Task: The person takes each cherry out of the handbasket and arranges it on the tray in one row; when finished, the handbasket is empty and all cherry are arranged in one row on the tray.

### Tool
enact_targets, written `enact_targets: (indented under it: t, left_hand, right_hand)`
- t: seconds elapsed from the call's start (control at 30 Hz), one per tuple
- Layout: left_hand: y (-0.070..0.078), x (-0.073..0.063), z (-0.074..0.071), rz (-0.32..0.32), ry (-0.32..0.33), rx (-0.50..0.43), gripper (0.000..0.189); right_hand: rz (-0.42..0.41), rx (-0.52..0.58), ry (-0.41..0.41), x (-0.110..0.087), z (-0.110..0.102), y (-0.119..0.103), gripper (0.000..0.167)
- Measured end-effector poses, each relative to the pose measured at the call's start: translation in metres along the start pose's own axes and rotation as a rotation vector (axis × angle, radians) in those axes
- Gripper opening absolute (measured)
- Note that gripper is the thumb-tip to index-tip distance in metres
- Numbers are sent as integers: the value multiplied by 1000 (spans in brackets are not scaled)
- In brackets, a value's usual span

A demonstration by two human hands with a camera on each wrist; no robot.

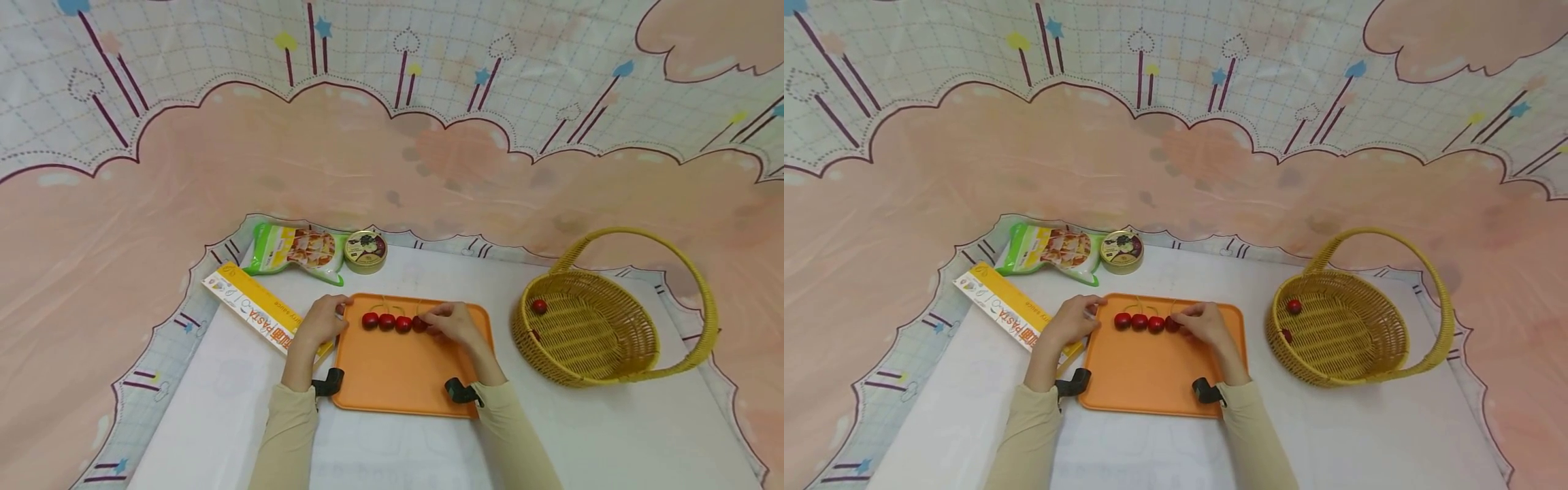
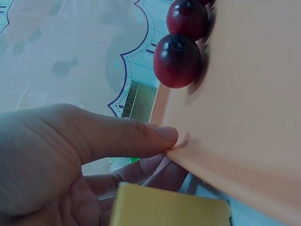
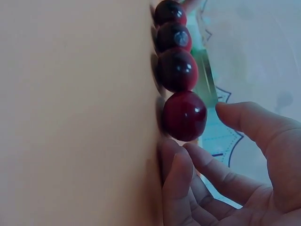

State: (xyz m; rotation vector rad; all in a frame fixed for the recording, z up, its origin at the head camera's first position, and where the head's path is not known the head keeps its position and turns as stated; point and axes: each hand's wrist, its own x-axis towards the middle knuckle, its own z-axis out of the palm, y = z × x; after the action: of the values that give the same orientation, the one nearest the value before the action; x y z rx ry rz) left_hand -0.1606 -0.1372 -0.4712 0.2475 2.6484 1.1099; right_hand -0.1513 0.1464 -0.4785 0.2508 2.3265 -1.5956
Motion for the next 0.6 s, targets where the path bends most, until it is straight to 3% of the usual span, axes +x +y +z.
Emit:
enact_targets:
  t: [0.3,0.6]
  left_hand:
    - [0,2,2,-9,-14,5,42]
    - [1,0,1,-6,-11,10,43]
  right_hand:
    - [-37,-30,38,-2,-26,-3,30]
    - [-62,7,102,-15,-99,-17,42]
